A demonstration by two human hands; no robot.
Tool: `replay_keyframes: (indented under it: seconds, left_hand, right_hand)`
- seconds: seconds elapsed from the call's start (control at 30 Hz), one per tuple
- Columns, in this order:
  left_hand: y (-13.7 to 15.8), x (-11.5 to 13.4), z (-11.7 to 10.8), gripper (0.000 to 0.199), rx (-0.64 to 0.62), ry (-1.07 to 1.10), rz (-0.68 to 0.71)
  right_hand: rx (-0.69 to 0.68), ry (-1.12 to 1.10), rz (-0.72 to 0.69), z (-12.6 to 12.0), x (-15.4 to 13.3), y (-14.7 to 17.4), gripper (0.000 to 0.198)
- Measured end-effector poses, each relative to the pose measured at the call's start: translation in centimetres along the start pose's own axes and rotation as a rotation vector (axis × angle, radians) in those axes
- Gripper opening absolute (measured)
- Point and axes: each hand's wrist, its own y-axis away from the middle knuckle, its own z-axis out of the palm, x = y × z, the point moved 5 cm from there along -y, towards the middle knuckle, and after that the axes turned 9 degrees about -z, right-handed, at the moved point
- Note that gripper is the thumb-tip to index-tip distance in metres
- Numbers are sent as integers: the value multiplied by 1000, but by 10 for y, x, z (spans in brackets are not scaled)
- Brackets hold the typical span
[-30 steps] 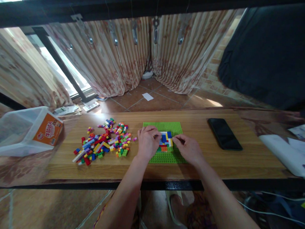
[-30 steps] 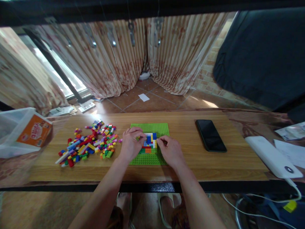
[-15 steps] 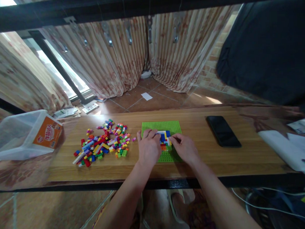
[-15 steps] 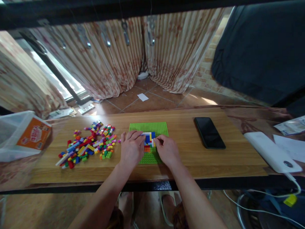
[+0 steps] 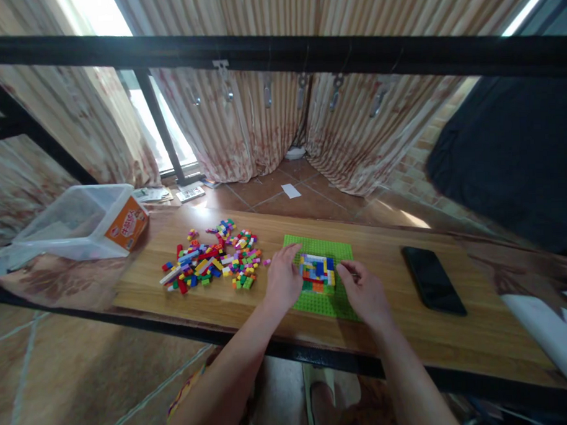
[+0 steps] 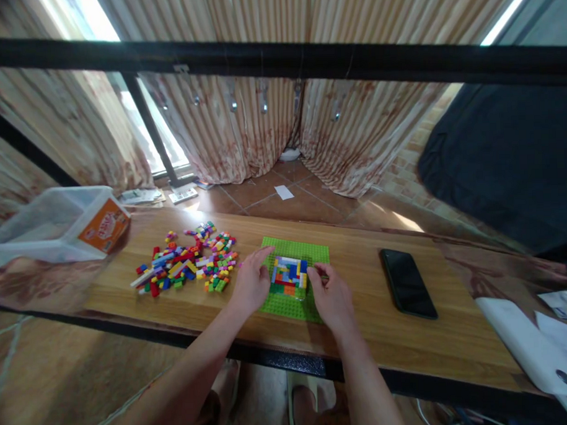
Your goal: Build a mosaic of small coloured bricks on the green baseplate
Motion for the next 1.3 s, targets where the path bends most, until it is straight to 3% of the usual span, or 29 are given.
replay_keyframes:
  seconds: [0.23,0.53,0.87,0.97,1.1,1.2,1.3]
  left_hand:
    - [-4,-3,11,60,-150,58,-65]
    - [3,-1,7,55,-142,38,-96]
    - [3,-11,-10,50,-131,49,-97]
    - [-2,-21,-30,47,-58,-21,-135]
    - [-8,-36,-53,30,35,-236,-133]
    - [-9,-44,-55,16,25,-386,-109]
    - [-10,-47,-51,20,5,-457,-92]
  right_hand:
    - [-169,58,-84,14,-16,10,73]
    - [-224,18,-133,11,-6,10,67]
    - [-205,122,-77,18,-8,15,68]
    - [-205,117,-99,17,-9,15,69]
    - [-191,85,-83,12,-10,12,65]
    - [-111,83,-82,5,-17,10,58]
    - [-23,47,-115,0,-26,10,53]
